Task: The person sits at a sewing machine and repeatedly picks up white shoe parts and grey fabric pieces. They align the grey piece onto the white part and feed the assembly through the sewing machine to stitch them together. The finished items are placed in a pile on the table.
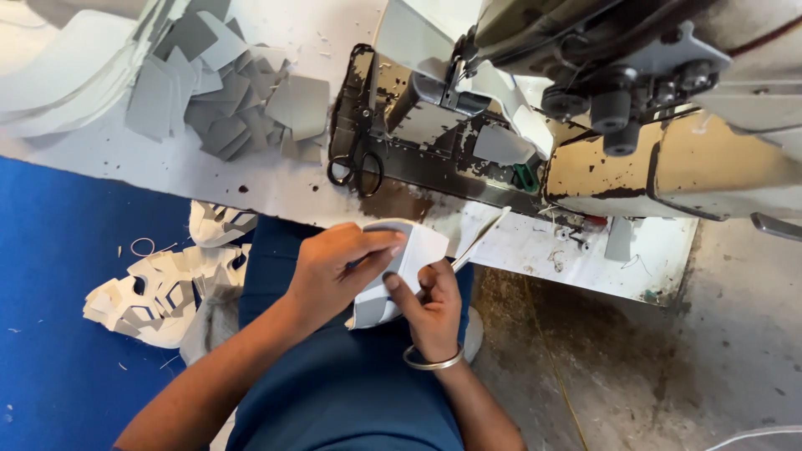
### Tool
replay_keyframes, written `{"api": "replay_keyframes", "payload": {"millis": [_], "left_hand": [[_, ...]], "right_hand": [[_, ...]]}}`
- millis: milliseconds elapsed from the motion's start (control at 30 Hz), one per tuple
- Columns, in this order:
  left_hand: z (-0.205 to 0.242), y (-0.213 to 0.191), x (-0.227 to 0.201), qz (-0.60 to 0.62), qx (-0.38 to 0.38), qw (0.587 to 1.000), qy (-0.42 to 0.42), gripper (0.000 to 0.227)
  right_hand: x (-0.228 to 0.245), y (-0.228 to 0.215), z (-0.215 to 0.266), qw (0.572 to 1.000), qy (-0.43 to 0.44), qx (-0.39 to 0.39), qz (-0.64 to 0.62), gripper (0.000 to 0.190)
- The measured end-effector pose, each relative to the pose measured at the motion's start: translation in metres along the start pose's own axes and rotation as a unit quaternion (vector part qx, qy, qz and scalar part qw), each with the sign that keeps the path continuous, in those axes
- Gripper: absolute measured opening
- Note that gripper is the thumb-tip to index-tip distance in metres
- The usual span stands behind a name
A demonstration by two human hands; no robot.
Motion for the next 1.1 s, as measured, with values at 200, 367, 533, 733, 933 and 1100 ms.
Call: {"api": "replay_keyframes", "payload": {"millis": [200,367,533,733,933,1100], "left_hand": [[-0.083,0.013,0.016,0.015,0.042,0.999,0.012,0.029],[-0.143,0.014,0.035,0.012,0.054,0.998,0.012,0.033],[-0.176,0.011,0.046,0.012,0.083,0.996,-0.009,0.032],[-0.184,0.011,0.064,0.081,0.066,0.992,-0.069,0.028],[-0.186,0.011,0.07,0.078,0.057,0.991,-0.095,0.025],[-0.178,0.009,0.071,0.072,0.071,0.986,-0.132,0.037]], "right_hand": [[0.03,-0.016,-0.078,1.0,0.005,-0.028,0.008,0.052],[0.052,-0.02,-0.139,0.999,0.0,-0.04,0.015,0.057],[0.059,-0.016,-0.17,0.999,0.002,-0.039,0.019,0.055],[0.051,-0.014,-0.183,0.997,0.019,-0.066,-0.03,0.055],[0.037,-0.023,-0.189,0.995,-0.002,-0.09,-0.033,0.05],[0.045,-0.027,-0.202,0.994,-0.015,-0.09,-0.058,0.048]]}}
Point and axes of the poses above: each hand's wrist, its own z-axis away from the middle knuckle, its own y-axis out of the palm, x = y × z, the point moved 6 cm from there along -z, towards the middle knuckle, and after that the axes turned 8 degrees about z, right-handed, at the moved point
